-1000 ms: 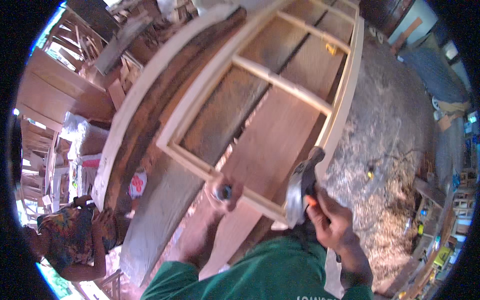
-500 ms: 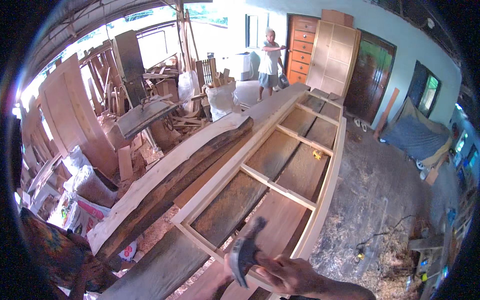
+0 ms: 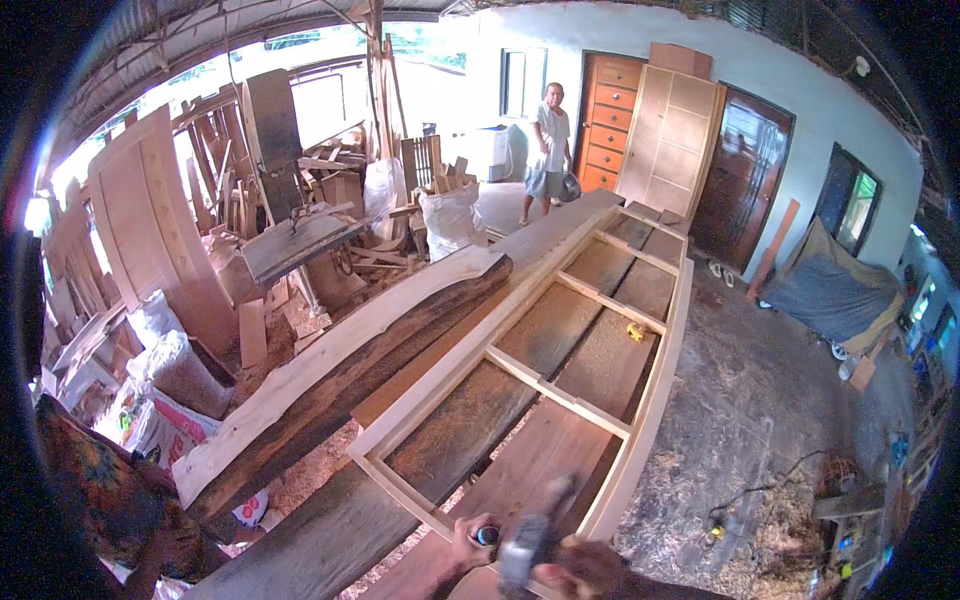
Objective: The recorder uses a chisel and hammer to refine the corners of a wooden frame in a workshop environment.
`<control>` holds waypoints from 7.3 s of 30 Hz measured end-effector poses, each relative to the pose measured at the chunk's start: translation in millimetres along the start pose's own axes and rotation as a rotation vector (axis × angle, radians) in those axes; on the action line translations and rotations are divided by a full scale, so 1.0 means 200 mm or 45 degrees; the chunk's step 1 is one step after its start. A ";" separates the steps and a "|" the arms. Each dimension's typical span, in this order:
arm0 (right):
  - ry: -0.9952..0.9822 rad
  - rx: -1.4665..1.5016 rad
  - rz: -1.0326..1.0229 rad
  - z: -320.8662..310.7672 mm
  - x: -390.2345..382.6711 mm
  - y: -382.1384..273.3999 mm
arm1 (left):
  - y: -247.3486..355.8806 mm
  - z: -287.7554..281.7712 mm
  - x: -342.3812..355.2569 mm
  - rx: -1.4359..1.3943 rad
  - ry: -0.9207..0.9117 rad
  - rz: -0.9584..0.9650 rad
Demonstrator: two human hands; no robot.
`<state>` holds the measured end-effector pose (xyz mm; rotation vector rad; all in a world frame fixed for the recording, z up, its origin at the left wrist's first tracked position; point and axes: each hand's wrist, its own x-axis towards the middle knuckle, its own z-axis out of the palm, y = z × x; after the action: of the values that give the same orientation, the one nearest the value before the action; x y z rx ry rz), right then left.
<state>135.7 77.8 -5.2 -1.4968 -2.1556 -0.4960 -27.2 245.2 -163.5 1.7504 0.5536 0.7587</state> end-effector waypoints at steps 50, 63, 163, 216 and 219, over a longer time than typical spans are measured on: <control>-0.370 1.019 1.136 -0.09 -0.87 0.50 | 0.34 -0.06 0.08 -0.061 0.790 -0.125; -0.551 1.089 1.232 -0.07 -0.77 0.69 | 0.32 -0.03 0.06 -0.020 0.792 -0.100; -0.191 1.266 0.149 0.09 0.33 0.66 | 0.26 -0.02 0.14 0.246 0.593 -0.144; -0.750 1.173 0.781 0.17 -0.36 0.73 | 0.26 -0.27 0.16 -0.803 1.118 -0.213; -0.685 1.192 0.585 0.21 -0.34 0.71 | 0.23 -0.25 0.18 -0.805 1.182 -0.266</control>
<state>282.1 97.0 -74.0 -1.5234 -1.8131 1.0353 -39.9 289.5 -100.8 0.6786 0.9552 1.4071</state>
